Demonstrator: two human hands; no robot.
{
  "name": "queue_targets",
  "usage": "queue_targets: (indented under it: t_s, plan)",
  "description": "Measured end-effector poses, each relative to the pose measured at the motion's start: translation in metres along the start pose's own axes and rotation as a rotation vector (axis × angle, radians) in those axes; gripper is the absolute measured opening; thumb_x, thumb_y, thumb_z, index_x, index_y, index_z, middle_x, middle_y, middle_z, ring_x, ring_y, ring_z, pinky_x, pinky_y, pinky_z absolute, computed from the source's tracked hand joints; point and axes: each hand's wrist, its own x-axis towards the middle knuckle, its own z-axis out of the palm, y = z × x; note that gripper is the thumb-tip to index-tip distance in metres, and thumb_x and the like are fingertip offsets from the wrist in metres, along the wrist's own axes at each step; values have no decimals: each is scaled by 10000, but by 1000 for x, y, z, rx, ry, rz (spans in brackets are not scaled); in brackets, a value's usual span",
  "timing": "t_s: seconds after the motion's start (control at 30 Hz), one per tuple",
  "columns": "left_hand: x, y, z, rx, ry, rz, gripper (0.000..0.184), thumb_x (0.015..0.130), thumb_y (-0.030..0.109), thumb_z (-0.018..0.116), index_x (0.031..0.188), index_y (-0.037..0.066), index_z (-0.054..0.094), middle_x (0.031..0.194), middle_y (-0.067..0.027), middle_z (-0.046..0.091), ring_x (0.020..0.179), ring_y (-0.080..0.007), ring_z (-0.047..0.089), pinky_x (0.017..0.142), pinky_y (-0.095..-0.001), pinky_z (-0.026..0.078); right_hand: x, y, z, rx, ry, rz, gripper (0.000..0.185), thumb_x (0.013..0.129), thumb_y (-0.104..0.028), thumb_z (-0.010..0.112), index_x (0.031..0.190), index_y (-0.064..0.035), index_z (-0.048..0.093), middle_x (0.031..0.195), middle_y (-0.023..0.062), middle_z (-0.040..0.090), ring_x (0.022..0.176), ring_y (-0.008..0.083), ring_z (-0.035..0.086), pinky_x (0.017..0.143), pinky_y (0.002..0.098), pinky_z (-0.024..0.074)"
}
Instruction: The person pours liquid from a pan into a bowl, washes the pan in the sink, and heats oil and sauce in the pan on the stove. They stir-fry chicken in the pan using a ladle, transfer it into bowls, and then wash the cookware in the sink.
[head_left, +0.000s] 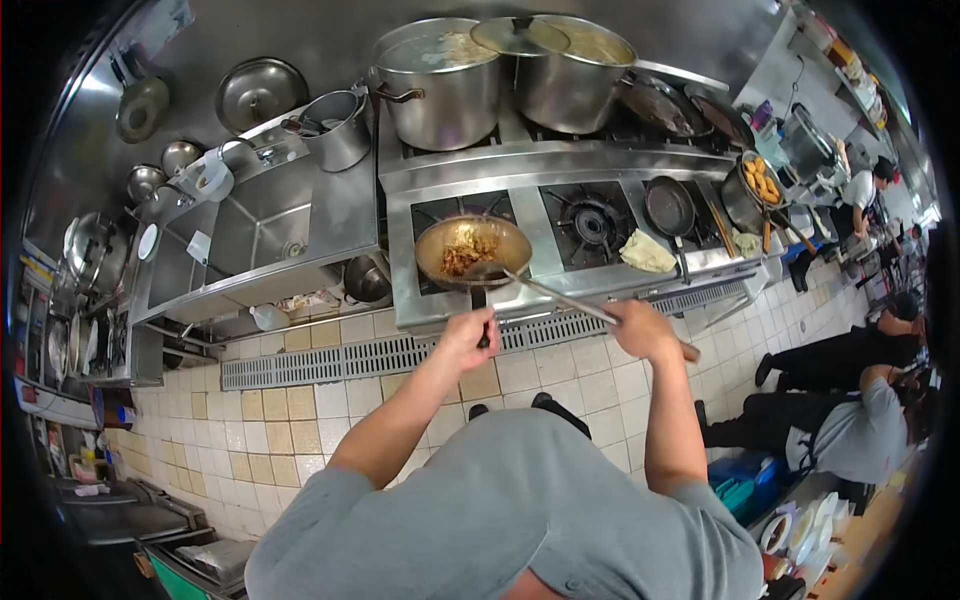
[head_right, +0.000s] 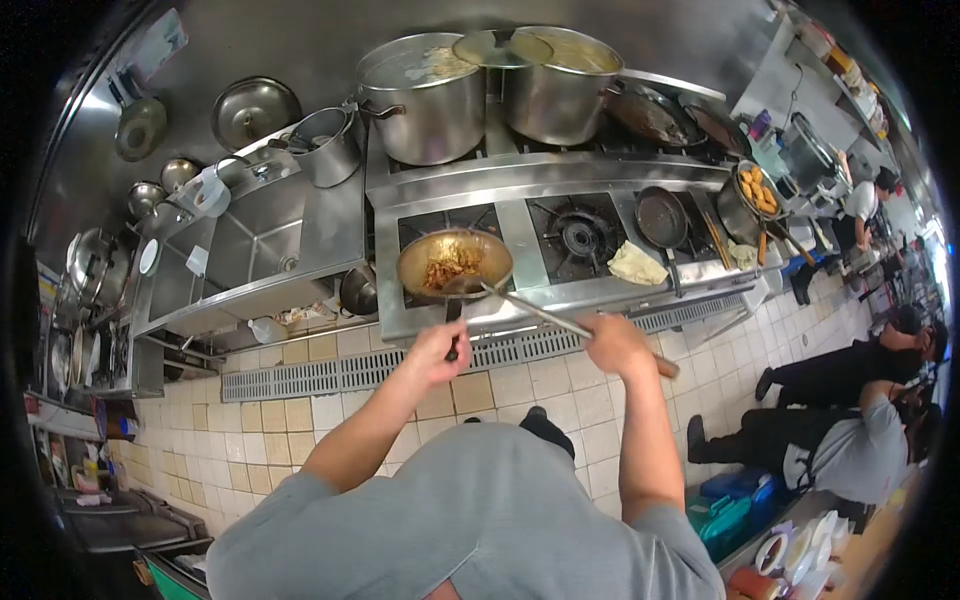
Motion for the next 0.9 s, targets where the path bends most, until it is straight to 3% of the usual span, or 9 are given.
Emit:
queue_targets:
  t_s: [0.17,0.27,0.33,0.5,0.67,0.73,0.83,0.87,0.9]
  plan:
    - [49,-68,-47,73,-86,211,284,1021,280,555,821,95,476,674,-37,504,494,-123,441,431,-279,395,61,-18,82,-22,149,246,330,887,-223,623,1213,-187,657,1039,152,719,1018,357,675,878,492,533]
    - [33,-88,-54,52,-48,187,313,1025,296,544,798,95,463,591,-37,456,467,-154,440,410,-313,374,47,-12,139,67,231,200,357,899,-217,624,1254,-197,644,1041,168,715,1011,369,672,875,492,529]
    - [49,-67,-49,107,-48,210,254,1023,273,543,857,97,466,638,-33,472,479,-150,452,419,-316,390,20,-17,152,335,204,223,389,895,-215,644,1284,-202,639,1057,171,712,1022,373,668,883,479,520]
    - [16,-19,-23,-11,10,35,234,1014,266,562,883,89,484,652,-19,481,501,-136,453,443,-293,406,-17,-1,56,361,99,131,416,882,-213,667,1298,-199,640,1111,165,700,1060,374,647,907,450,510]
    - [-7,-7,-26,53,1,-15,273,1001,235,587,790,86,499,606,1,445,505,-122,439,427,-256,360,11,5,10,102,-1,-85,397,886,-177,588,1278,-160,651,1109,170,702,1053,352,661,906,447,512]
    - [41,-2,-39,12,-121,61,275,995,209,601,767,95,496,599,19,434,499,-95,423,421,-235,342,48,0,40,128,-14,97,339,887,-161,559,1191,-184,708,1087,148,721,985,330,698,848,462,541]
    - [49,-59,-52,126,-130,258,253,1013,206,581,809,144,446,575,53,378,436,-81,357,384,-231,314,61,-10,89,-138,179,143,221,852,-162,589,966,-43,736,959,183,731,843,334,730,719,468,583]
    - [59,-81,-83,147,-219,259,198,1025,232,557,871,158,457,571,47,376,428,-86,360,373,-241,315,60,-7,114,-56,213,124,260,835,-170,615,1052,-72,718,951,199,726,842,348,727,697,483,580]
    - [38,-89,-82,193,-99,224,181,1030,264,545,907,163,460,581,37,395,436,-97,379,374,-252,323,53,-12,131,111,228,144,324,847,-179,617,1161,-130,679,970,194,722,876,358,718,735,491,575]
